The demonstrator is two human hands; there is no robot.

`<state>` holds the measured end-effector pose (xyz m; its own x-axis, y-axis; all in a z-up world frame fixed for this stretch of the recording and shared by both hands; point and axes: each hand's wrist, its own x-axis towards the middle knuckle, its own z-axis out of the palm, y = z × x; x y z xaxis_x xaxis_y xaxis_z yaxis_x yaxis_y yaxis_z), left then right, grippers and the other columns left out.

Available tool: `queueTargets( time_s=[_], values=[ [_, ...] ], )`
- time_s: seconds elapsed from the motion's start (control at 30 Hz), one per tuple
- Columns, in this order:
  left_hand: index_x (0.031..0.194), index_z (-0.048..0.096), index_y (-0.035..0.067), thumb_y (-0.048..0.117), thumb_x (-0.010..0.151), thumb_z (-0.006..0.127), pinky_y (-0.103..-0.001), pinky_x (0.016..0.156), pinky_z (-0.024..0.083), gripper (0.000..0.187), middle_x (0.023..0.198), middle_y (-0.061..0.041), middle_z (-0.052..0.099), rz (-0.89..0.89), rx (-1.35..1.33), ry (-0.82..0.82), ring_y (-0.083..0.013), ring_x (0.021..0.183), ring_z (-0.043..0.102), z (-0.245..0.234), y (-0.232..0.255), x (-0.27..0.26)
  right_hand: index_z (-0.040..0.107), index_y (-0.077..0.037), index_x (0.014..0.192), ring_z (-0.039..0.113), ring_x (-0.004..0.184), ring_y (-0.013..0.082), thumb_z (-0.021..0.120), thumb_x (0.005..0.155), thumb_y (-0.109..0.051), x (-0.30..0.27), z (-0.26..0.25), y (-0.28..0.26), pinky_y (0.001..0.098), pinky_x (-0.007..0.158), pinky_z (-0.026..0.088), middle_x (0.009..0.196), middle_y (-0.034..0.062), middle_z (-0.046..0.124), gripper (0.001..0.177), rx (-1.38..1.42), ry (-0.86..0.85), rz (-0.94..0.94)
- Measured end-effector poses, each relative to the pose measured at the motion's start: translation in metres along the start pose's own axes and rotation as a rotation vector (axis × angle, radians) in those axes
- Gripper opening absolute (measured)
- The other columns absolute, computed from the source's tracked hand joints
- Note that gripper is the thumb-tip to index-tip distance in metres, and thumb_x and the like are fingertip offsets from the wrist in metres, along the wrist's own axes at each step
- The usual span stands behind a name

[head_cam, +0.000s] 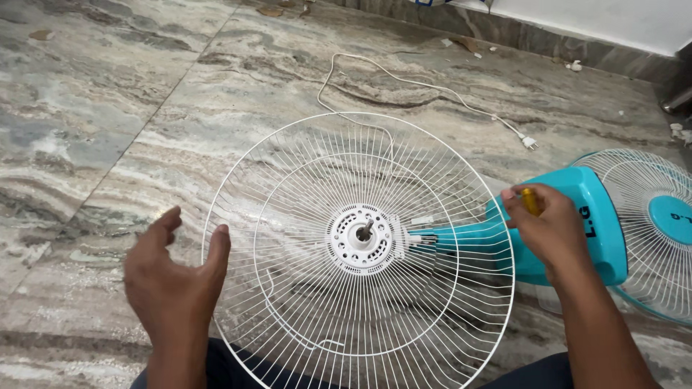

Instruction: The person assembles a table fan by attaching the motor housing to the base, securing the front grill, and mounting the fan blade onto the motor shaft. The person uses a screwdriver to tighten screws and secures the blade with a nut.

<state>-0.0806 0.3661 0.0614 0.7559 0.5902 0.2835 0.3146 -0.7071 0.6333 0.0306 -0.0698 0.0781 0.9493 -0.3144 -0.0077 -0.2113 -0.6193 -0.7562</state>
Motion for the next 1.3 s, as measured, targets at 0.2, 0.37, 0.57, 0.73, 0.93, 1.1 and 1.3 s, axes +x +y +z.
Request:
queueTargets(
  time_s=[0.2, 0.37, 0.57, 0.73, 0.93, 1.1, 1.3],
  values=[
    [0.105, 0.078, 0.011, 0.023, 0.082, 0.083, -0.043, 0.100, 0.054, 0.026, 0.113, -0.009, 0.077, 0.274, -0.162, -0.230, -0.0244, 0.108, 0.072, 0.010, 0.046, -0.015, 0.074, -0.001, 0.107, 0.076, 0.078, 0.0182, 0.078, 0.094, -0.017, -0.020, 0.008, -0.019, 0.0299, 0.069, 0.057, 0.094, 0.0100, 0.077, 0.021, -0.004, 0.204, -0.309],
    [0.118, 0.073, 0.012, 0.027, 0.076, 0.085, -0.039, 0.109, 0.046, 0.046, 0.131, -0.009, 0.069, 0.296, -0.129, -0.622, -0.0259, 0.130, 0.058, 0.038, 0.082, -0.021, 0.080, -0.009, 0.102, 0.078, 0.088, 0.0177, 0.082, 0.084, -0.021, -0.034, 0.046, -0.039, 0.0303, 0.079, 0.062, 0.099, 0.0068, 0.080, 0.021, -0.092, -0.195, -0.461],
    [0.136, 0.065, 0.014, 0.036, 0.060, 0.096, -0.044, 0.116, 0.035, 0.085, 0.159, -0.016, 0.042, 0.557, 0.027, -0.762, -0.0294, 0.149, 0.033, 0.065, 0.094, -0.012, 0.071, -0.019, 0.127, 0.053, 0.129, 0.0262, 0.096, 0.057, -0.039, -0.063, 0.072, -0.075, 0.0414, 0.099, 0.050, 0.142, 0.0036, 0.058, 0.077, -0.398, -0.500, -0.516],
    [0.139, 0.063, 0.016, 0.036, 0.046, 0.101, -0.042, 0.117, 0.037, 0.102, 0.156, -0.011, 0.043, 0.541, 0.048, -0.744, -0.0258, 0.148, 0.037, 0.075, 0.089, -0.014, 0.067, -0.023, 0.135, 0.044, 0.138, 0.0195, 0.096, 0.049, -0.049, -0.070, 0.074, -0.081, 0.0409, 0.110, 0.044, 0.155, -0.0085, 0.049, 0.094, -0.581, -0.525, -0.466],
    [0.142, 0.060, 0.020, 0.034, 0.046, 0.101, -0.042, 0.118, 0.033, 0.105, 0.159, -0.003, 0.041, 0.475, 0.003, -0.799, -0.0220, 0.149, 0.034, 0.080, 0.084, -0.005, 0.071, -0.020, 0.128, 0.052, 0.131, 0.0169, 0.095, 0.050, -0.048, -0.076, 0.078, -0.078, 0.0379, 0.106, 0.049, 0.144, -0.0089, 0.058, 0.086, -0.554, -0.492, -0.430],
    [0.140, 0.061, 0.019, 0.030, 0.051, 0.099, -0.042, 0.118, 0.035, 0.097, 0.156, -0.005, 0.044, 0.459, -0.077, -0.724, -0.0230, 0.148, 0.036, 0.064, 0.086, -0.012, 0.075, -0.019, 0.115, 0.062, 0.118, 0.0189, 0.091, 0.063, -0.040, -0.068, 0.081, -0.067, 0.0364, 0.100, 0.052, 0.132, -0.0016, 0.065, 0.059, -0.473, -0.440, -0.366],
    [0.123, 0.070, 0.012, 0.027, 0.080, 0.087, -0.045, 0.118, 0.041, 0.048, 0.136, -0.010, 0.068, 0.240, -0.072, -0.121, -0.0288, 0.135, 0.056, 0.009, 0.048, 0.010, 0.078, -0.004, 0.101, 0.069, 0.097, 0.0335, 0.081, 0.087, -0.030, -0.019, 0.027, -0.023, 0.0441, 0.088, 0.053, 0.105, 0.0155, 0.076, 0.029, -0.311, 0.149, -0.615]
  ],
)
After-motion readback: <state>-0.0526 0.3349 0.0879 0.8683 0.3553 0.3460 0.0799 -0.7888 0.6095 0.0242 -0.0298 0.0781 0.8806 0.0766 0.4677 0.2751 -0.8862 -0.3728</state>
